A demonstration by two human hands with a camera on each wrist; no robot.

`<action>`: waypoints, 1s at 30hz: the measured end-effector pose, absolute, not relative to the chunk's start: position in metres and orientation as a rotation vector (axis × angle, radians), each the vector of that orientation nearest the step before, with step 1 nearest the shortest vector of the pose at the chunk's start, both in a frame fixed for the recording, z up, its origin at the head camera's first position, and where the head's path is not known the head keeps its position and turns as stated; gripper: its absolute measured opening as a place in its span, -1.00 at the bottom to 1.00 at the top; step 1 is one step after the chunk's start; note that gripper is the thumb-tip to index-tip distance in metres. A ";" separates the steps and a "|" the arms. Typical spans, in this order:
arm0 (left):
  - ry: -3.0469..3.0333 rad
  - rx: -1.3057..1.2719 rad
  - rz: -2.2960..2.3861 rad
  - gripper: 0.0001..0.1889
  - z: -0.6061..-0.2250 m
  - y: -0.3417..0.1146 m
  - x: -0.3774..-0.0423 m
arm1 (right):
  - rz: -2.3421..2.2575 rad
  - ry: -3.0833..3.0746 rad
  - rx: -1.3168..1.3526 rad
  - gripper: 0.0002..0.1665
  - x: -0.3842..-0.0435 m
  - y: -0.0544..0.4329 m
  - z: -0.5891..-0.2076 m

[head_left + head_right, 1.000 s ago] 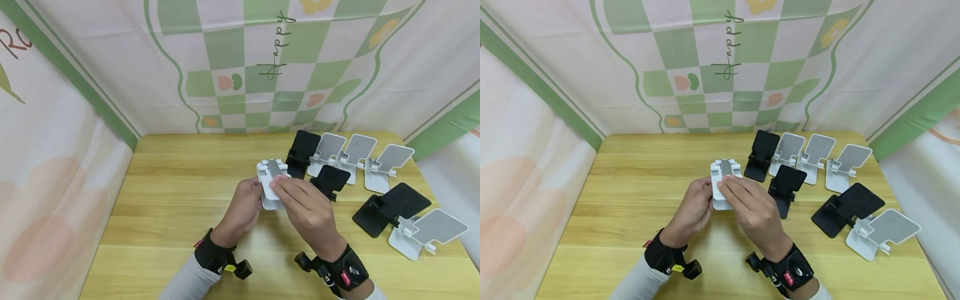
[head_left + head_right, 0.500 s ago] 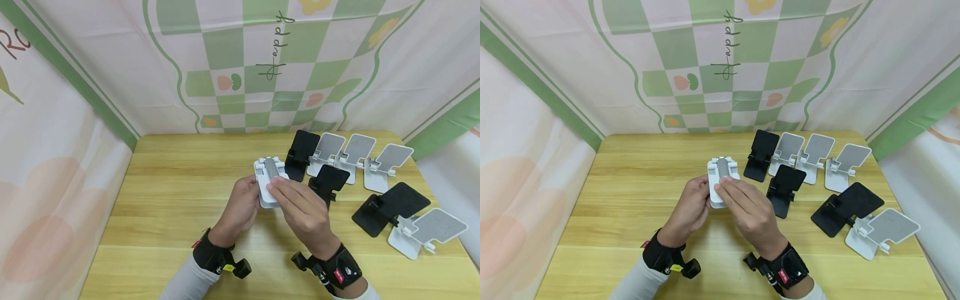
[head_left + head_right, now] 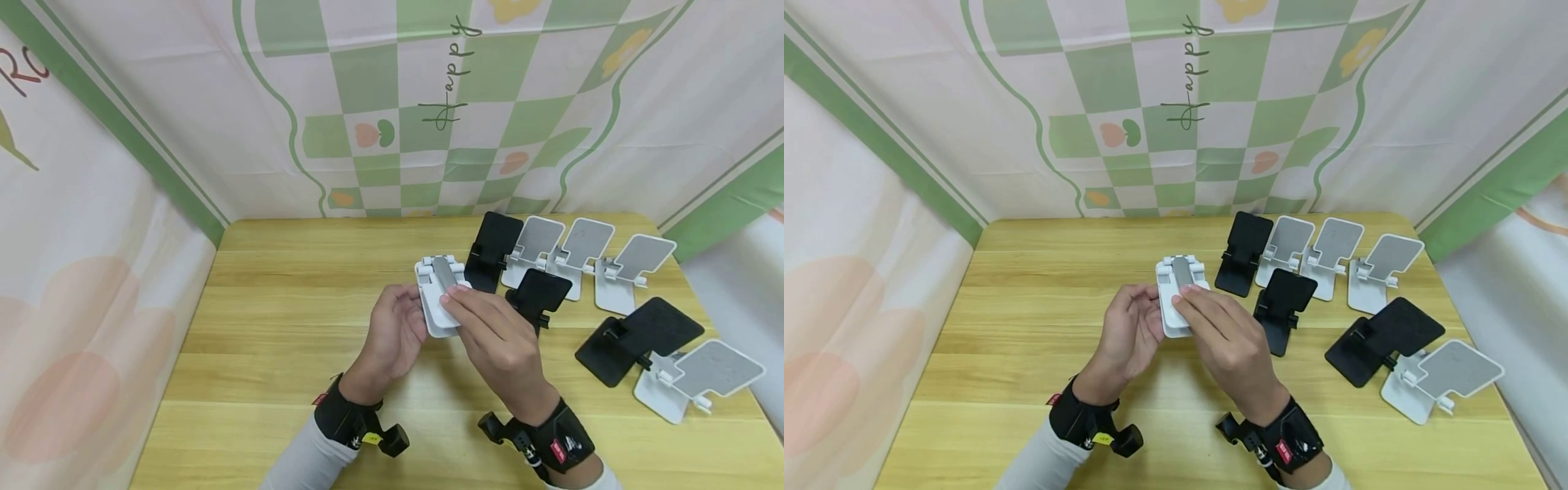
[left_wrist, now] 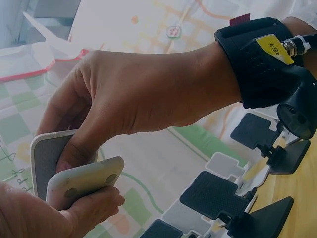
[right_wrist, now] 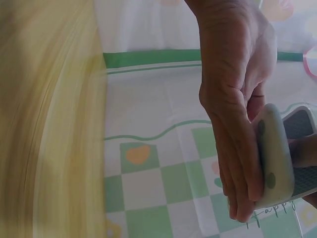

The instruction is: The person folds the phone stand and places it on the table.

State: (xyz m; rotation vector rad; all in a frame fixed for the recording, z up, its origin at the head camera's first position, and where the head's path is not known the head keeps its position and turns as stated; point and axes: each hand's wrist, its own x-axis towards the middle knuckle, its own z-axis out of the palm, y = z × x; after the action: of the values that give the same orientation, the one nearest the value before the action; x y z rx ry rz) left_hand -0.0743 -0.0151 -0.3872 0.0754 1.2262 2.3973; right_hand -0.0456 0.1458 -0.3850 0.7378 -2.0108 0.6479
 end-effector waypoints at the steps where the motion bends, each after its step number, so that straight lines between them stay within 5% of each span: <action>1: 1.220 0.082 2.397 -0.35 -0.387 -0.015 -0.074 | 0.662 -2.021 0.744 -0.71 -0.045 0.146 -0.385; 13: 1.192 0.124 2.393 -0.42 -0.388 -0.018 -0.075 | 1.129 -2.205 0.776 -0.52 -0.042 0.154 -0.385; 23: 1.261 0.110 2.362 -0.39 -0.388 -0.020 -0.074 | 1.567 -2.507 0.291 -0.57 -0.035 0.163 -0.373; 30: 1.306 0.128 2.348 -0.38 -0.389 -0.025 -0.074 | 1.911 -2.694 0.002 -0.43 -0.035 0.170 -0.362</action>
State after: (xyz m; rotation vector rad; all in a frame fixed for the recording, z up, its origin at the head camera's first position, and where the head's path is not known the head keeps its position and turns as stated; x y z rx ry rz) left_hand -0.0737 -0.0250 -0.3886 0.1285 1.3058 2.3485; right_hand -0.0352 0.1702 -0.3623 0.0018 -2.6935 1.9113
